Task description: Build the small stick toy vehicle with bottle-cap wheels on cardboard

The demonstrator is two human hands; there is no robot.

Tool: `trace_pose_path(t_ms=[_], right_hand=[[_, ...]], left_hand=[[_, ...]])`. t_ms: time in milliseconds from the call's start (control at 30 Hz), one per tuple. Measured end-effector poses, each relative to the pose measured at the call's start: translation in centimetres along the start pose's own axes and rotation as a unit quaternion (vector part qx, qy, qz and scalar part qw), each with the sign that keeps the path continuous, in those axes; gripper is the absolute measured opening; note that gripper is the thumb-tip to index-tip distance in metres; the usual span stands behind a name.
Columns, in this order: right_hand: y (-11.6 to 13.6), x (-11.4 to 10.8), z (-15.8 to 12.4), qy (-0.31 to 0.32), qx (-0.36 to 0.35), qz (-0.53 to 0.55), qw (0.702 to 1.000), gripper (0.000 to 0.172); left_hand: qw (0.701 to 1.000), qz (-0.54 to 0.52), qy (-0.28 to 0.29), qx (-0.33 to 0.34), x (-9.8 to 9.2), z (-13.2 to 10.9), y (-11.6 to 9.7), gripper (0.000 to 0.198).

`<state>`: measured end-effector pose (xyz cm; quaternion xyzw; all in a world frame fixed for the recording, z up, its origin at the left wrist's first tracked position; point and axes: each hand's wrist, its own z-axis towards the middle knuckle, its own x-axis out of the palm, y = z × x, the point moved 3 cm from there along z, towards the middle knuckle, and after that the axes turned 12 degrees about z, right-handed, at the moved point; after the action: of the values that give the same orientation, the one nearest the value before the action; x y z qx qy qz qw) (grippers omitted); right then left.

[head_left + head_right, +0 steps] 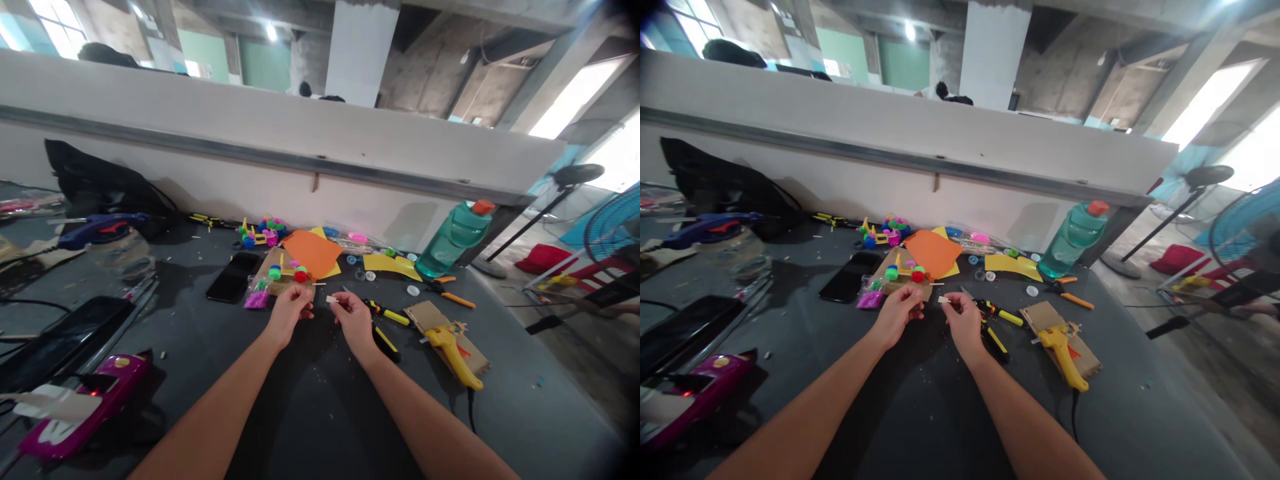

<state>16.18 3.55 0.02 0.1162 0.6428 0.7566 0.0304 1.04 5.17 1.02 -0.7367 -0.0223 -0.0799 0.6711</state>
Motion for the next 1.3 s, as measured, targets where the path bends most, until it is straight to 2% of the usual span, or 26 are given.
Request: trace_pose_path(t_ms=[233, 433, 500, 600, 633, 733, 800, 900, 1067, 1133, 1300], right_hand=[[-0.09, 0.02, -0.04, 0.003, -0.002, -0.002, 1.0, 0.022], [-0.12, 0.03, -0.06, 0.002, -0.003, -0.006, 1.0, 0.022], [-0.14, 0.03, -0.06, -0.001, -0.001, -0.007, 1.0, 0.022], [-0.15, 0.02, -0.05, -0.002, 0.001, -0.01, 1.0, 0.022], [-0.15, 0.01, -0.05, -0.001, -0.001, -0.011, 1.0, 0.023], [-0.12, -0.02, -0.06, 0.002, -0.005, -0.01, 1.0, 0.024], [-0.12, -0.03, -0.09, 0.001, -0.006, -0.013, 1.0, 0.024], [-0.17, -0.01, -0.1, 0.0, -0.008, -0.015, 1.0, 0.023], [-0.28, 0.07, -0.02, 0.0, -0.007, -0.013, 1.0, 0.023], [-0.19, 0.1, -0.04, 0.002, -0.011, -0.013, 1.0, 0.023], [0.11, 0.31, -0.26, 0.024, -0.015, -0.012, 1.0, 0.025]], left_hand=[[1.0, -0.007, 0.008, -0.008, -0.21, 0.06, 0.08, 0.024], [0.999, -0.03, -0.002, -0.027, -0.21, -0.07, -0.14, 0.03], [1.0, 0.005, -0.011, -0.016, -0.24, -0.13, -0.23, 0.037], [0.992, 0.124, -0.002, 0.031, -0.03, -0.28, -0.3, 0.049], [0.986, 0.16, 0.005, 0.049, 0.11, -0.34, -0.27, 0.047], [0.974, 0.203, 0.008, 0.096, 0.38, -0.42, -0.11, 0.021], [0.971, 0.211, -0.001, 0.112, 0.32, -0.34, 0.0, 0.03], [0.965, 0.242, -0.01, 0.103, -0.05, -0.06, 0.18, 0.019], [0.968, 0.221, -0.03, 0.113, -0.37, 0.16, -0.13, 0.021], [0.976, 0.195, -0.017, 0.094, -0.21, 0.17, -0.07, 0.028], [0.988, 0.139, 0.058, 0.018, 0.22, 0.12, 0.53, 0.027]])
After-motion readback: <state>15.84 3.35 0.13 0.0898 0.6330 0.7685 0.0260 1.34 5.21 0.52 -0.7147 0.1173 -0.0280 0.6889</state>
